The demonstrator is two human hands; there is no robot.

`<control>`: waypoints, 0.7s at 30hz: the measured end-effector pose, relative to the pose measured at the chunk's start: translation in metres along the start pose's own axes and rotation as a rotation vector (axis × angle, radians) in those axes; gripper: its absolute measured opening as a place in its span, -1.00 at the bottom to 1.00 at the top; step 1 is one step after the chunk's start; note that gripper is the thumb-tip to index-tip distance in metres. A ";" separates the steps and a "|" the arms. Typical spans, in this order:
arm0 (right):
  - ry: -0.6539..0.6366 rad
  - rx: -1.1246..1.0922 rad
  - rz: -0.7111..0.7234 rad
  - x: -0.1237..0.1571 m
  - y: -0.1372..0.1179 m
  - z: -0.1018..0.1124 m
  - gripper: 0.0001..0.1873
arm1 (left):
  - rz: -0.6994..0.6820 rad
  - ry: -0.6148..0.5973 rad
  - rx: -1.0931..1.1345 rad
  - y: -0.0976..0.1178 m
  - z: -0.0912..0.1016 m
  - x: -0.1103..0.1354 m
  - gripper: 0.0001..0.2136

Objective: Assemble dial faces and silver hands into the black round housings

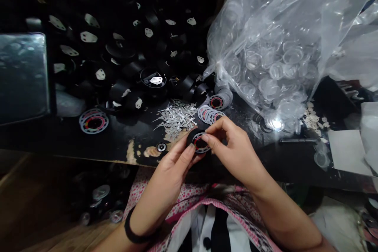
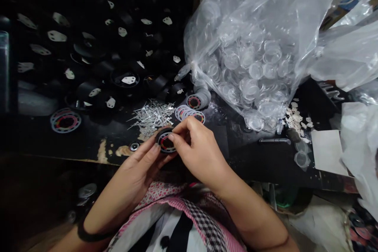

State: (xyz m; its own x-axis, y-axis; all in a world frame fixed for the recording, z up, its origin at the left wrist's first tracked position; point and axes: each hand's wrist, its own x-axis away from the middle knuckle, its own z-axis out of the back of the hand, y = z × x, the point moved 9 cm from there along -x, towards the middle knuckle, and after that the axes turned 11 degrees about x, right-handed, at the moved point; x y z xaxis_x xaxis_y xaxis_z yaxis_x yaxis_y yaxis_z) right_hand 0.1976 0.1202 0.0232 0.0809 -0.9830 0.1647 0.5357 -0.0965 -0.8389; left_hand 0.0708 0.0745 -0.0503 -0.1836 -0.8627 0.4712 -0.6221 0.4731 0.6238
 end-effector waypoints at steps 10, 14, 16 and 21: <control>-0.101 0.048 -0.062 0.006 0.018 -0.007 -0.77 | -0.072 -0.049 -0.164 0.001 0.006 0.000 -0.68; -0.170 0.084 0.003 0.009 0.012 -0.016 -0.87 | -0.094 0.005 -0.344 0.013 0.019 0.006 -0.71; -0.174 0.222 0.118 0.000 0.000 -0.018 -0.93 | -0.139 0.067 -0.349 0.026 0.028 0.008 -0.72; -0.022 0.918 0.271 -0.038 -0.020 -0.024 -0.85 | -0.254 0.202 0.042 0.050 0.039 0.007 -0.83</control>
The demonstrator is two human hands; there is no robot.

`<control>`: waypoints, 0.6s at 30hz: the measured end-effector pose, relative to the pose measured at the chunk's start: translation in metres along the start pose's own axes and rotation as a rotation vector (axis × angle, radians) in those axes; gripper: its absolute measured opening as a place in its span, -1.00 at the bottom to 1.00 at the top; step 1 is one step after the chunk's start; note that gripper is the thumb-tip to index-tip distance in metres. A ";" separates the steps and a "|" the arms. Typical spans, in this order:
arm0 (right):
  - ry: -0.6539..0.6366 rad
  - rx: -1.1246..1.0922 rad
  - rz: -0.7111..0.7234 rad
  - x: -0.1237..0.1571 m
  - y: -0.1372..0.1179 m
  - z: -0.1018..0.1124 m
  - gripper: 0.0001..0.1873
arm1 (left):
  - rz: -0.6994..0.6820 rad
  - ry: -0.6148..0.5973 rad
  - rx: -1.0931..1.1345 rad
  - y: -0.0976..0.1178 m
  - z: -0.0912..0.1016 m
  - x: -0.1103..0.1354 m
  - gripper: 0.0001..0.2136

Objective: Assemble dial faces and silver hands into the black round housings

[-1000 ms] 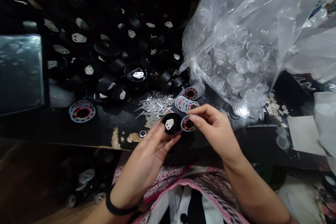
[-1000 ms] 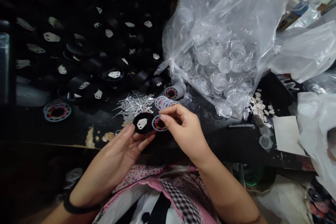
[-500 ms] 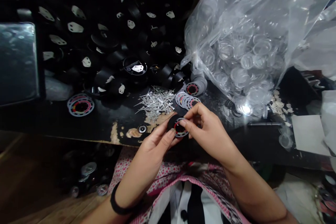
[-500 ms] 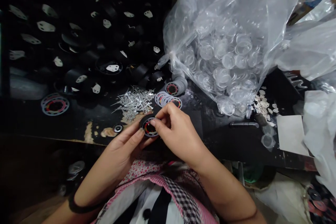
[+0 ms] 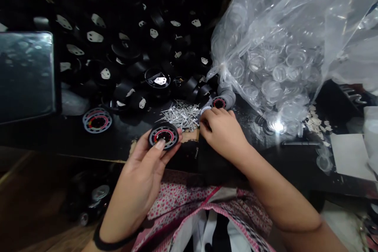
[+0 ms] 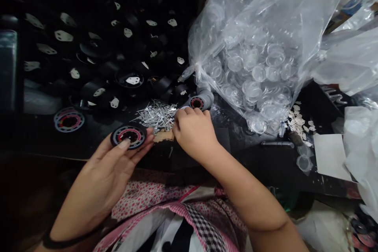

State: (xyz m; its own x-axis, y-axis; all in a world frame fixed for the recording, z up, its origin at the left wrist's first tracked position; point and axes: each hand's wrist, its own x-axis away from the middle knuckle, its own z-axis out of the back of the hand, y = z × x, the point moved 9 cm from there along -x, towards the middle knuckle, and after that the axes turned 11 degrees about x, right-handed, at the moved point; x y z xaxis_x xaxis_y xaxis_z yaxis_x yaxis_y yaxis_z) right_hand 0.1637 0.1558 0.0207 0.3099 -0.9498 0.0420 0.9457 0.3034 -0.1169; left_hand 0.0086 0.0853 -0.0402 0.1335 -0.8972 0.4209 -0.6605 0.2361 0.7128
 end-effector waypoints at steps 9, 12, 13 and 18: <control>-0.071 0.080 0.022 -0.006 -0.010 -0.009 -0.83 | 0.091 -0.018 0.247 -0.020 -0.022 -0.001 -0.85; -0.059 0.021 0.039 0.000 -0.014 -0.006 -0.84 | 0.079 -0.021 0.230 -0.019 -0.028 -0.005 -0.82; -0.048 -0.005 0.041 0.002 -0.015 -0.005 -0.85 | 0.074 -0.016 0.226 -0.019 -0.029 -0.007 -0.82; 0.029 -0.155 0.010 0.013 -0.009 0.001 -0.86 | 0.045 -0.019 0.252 -0.017 -0.032 -0.004 -0.82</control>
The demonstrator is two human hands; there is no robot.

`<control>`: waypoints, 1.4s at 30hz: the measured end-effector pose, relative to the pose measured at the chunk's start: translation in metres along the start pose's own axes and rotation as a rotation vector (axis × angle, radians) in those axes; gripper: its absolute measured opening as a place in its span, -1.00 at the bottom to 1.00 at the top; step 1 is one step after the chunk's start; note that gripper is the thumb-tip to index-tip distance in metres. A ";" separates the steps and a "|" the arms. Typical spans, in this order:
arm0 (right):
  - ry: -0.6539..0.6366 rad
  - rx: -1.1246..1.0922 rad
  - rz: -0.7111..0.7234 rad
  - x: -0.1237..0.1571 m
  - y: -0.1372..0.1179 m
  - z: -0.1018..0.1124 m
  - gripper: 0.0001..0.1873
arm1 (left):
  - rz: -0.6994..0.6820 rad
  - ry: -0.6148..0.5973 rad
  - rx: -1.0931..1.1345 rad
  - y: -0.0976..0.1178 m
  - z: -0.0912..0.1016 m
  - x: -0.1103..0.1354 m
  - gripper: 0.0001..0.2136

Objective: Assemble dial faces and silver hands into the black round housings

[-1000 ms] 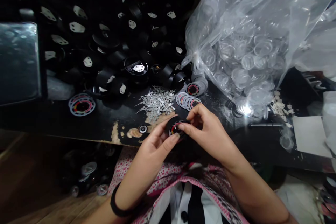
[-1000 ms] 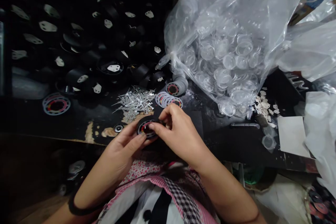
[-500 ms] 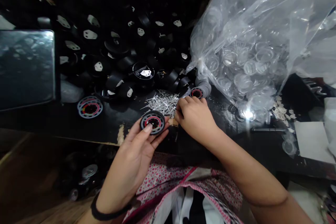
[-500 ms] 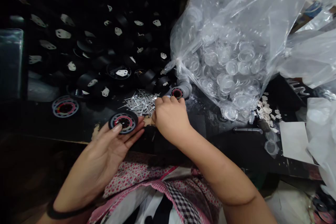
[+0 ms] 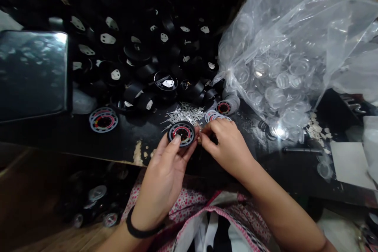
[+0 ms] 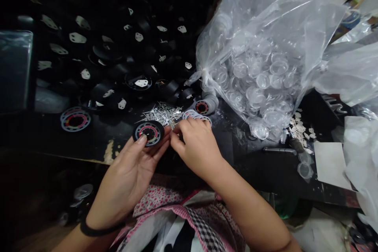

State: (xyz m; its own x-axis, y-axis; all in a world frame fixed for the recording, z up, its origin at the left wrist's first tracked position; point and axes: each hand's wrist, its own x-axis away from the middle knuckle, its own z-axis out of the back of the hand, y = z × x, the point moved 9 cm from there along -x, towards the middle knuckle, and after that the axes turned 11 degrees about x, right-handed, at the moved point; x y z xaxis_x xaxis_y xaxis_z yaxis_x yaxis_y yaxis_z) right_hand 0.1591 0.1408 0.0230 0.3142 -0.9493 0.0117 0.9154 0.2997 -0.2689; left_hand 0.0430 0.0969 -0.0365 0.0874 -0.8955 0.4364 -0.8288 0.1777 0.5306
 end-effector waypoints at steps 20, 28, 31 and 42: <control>0.116 -0.357 -0.028 0.031 0.009 0.023 -0.89 | 0.055 -0.133 -0.310 -0.026 -0.006 0.008 -0.74; 0.101 -0.462 -0.032 0.036 0.009 0.026 -0.87 | -0.054 -0.155 -0.520 -0.008 -0.013 0.013 -0.80; 0.074 -0.437 -0.036 0.038 0.009 0.025 -0.84 | -0.109 -0.137 -0.588 0.001 -0.019 0.016 -0.82; 0.006 -0.472 -0.064 0.046 0.007 0.022 -0.76 | -0.163 -0.164 -0.712 0.008 -0.016 0.022 -0.73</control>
State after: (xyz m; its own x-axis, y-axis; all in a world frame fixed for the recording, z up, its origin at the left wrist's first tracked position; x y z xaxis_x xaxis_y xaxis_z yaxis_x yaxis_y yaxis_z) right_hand 0.1855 0.1009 0.0431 0.2581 -0.9654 0.0368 0.7177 0.1661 -0.6762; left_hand 0.0470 0.0851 -0.0114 0.0490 -0.9725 0.2276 -0.2493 0.2087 0.9457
